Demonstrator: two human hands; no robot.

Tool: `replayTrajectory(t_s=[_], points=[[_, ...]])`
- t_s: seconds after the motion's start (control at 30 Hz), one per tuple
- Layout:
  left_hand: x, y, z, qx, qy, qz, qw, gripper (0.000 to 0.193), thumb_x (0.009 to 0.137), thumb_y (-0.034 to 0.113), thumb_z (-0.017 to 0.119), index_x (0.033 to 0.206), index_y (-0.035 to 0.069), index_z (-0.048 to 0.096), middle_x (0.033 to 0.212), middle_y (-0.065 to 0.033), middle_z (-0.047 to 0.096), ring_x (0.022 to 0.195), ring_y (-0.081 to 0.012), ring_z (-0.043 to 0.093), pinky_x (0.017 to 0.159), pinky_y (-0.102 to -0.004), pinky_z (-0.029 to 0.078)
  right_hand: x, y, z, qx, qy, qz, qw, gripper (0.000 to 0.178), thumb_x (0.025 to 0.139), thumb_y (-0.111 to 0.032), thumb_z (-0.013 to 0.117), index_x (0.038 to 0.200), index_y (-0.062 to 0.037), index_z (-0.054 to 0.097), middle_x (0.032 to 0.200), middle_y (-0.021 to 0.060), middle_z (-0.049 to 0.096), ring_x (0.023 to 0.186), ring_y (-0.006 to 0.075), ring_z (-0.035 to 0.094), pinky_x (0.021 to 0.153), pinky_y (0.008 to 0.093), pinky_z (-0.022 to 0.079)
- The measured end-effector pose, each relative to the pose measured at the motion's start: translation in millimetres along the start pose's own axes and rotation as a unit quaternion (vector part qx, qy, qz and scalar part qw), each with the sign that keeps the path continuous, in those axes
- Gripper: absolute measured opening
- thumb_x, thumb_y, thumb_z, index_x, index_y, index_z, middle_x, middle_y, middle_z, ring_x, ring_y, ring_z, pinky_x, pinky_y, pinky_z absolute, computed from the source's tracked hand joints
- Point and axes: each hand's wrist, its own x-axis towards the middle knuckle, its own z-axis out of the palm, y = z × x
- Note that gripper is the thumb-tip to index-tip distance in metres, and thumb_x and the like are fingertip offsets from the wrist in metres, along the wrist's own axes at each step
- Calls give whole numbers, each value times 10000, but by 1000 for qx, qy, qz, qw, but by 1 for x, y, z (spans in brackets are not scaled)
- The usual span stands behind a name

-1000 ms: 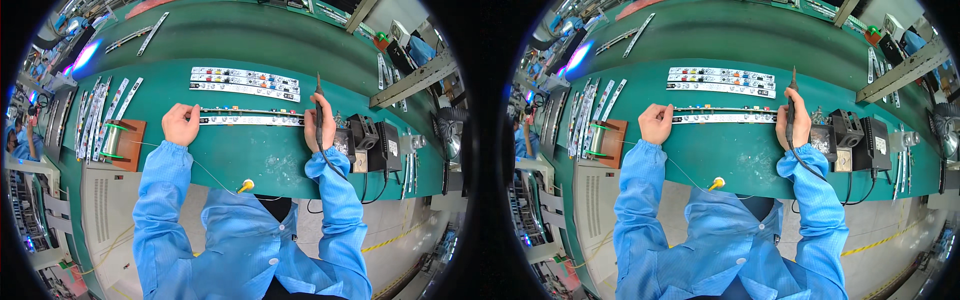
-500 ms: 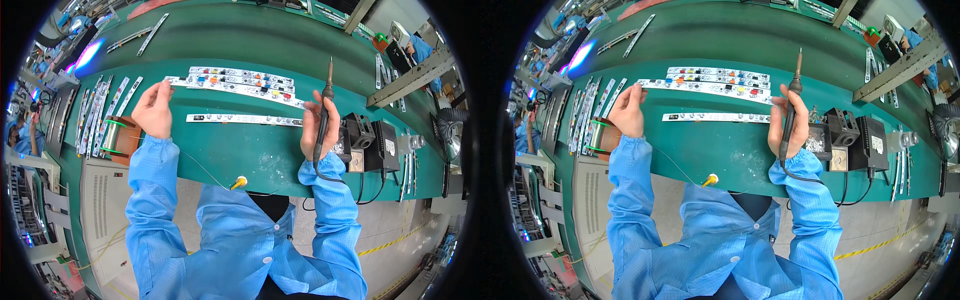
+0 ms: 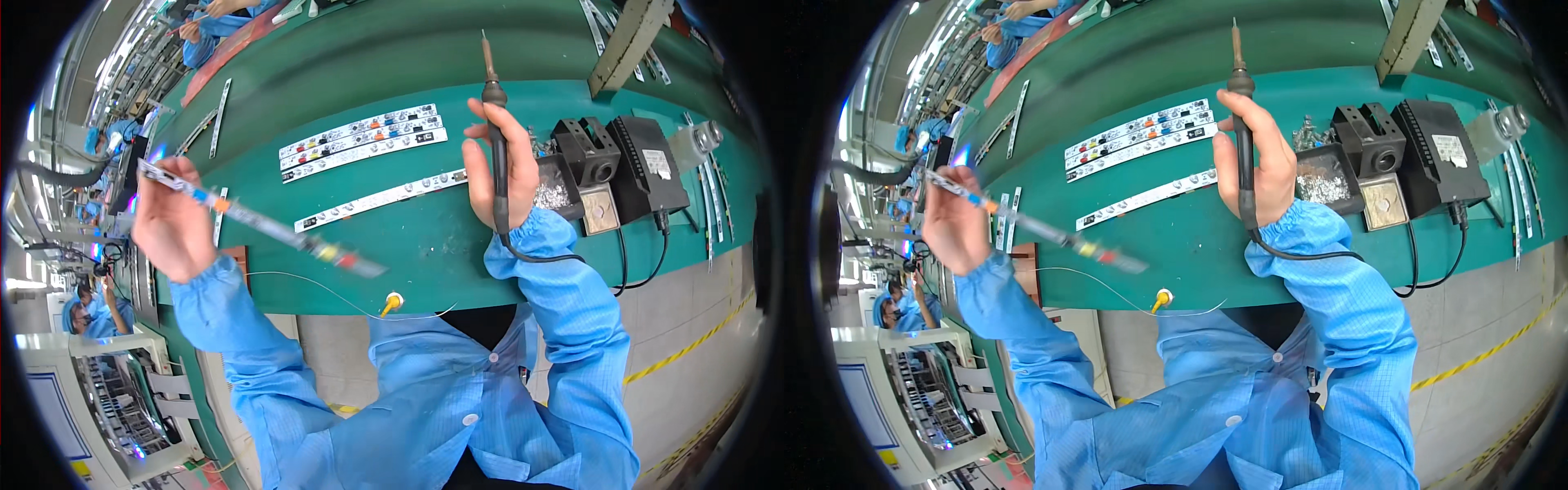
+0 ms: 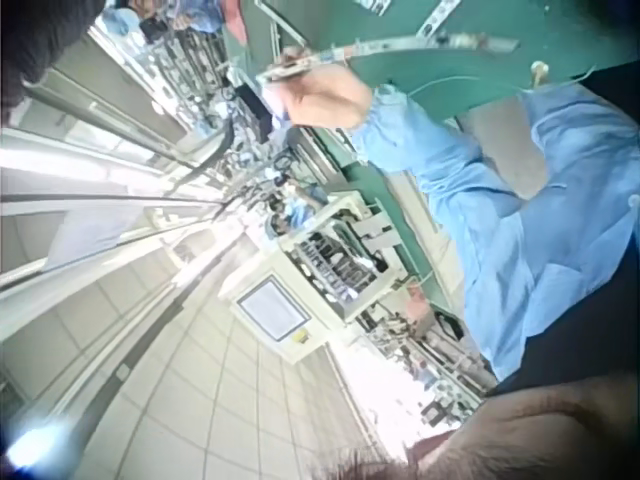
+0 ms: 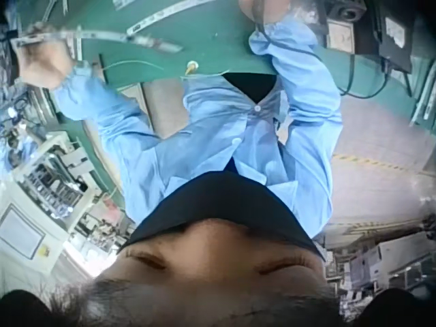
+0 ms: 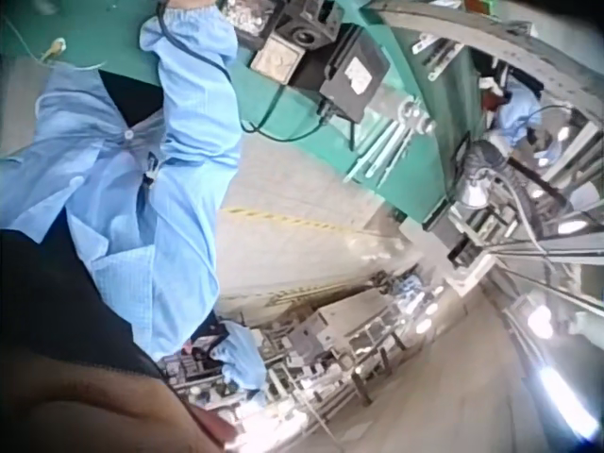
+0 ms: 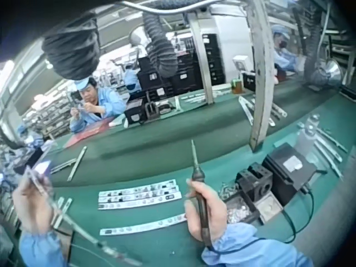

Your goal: Soldering electrical components and wires onto flexible LED circuit strips at an assembly station.

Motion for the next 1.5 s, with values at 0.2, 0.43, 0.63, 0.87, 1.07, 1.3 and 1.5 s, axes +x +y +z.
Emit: replayTrajectory(t_s=[0.2,0.43,0.63,0.87,1.07,1.3,1.5], points=[[-29,-61,110,327,-309,-54,891,171,939,117,533,1062,13,591,892,-48,628,633,-131,600,532,-245,501,4,5,0,22,62,4,998,425,824,40,607,1239,1,525,1101,145,633,775,154,619,676,277,499],[-119,-201,103,457,-424,-159,766,74,837,61,539,836,15,598,835,-194,638,778,-399,611,666,-463,477,4,-1,1,82,111,34,990,428,877,4,577,1288,30,461,1163,176,612,733,93,514,659,226,461],[-135,-214,102,544,-389,-15,743,30,768,71,608,777,44,615,846,-137,625,798,-348,604,687,-453,490,5,-1,-2,101,97,29,990,418,897,-27,580,1292,32,456,1161,181,614,718,88,500,662,230,461],[-76,-182,59,681,-408,36,607,246,772,136,687,997,42,653,972,-117,601,951,-308,575,823,-419,483,7,-2,-2,35,77,9,996,417,885,-40,599,1280,16,478,1149,172,628,722,101,513,671,246,470],[-65,-186,56,678,-495,-15,543,158,834,141,635,933,18,631,924,-153,579,914,-339,566,785,-442,470,6,3,-1,20,87,5,996,402,874,-19,592,1262,9,492,1145,152,635,719,93,511,643,235,468],[-27,-72,91,681,-287,161,654,172,854,0,593,1026,0,586,952,-129,632,798,-250,624,646,-325,489,8,5,-7,20,90,12,996,414,877,-31,601,1275,-6,491,1154,144,633,732,78,521,675,220,467],[0,-6,46,333,-117,198,914,278,989,77,454,1236,-40,505,1221,-203,572,1115,-267,579,982,-438,477,5,3,-8,0,-43,46,998,445,868,-89,637,1282,-11,495,1187,140,613,873,147,555,819,291,485]])
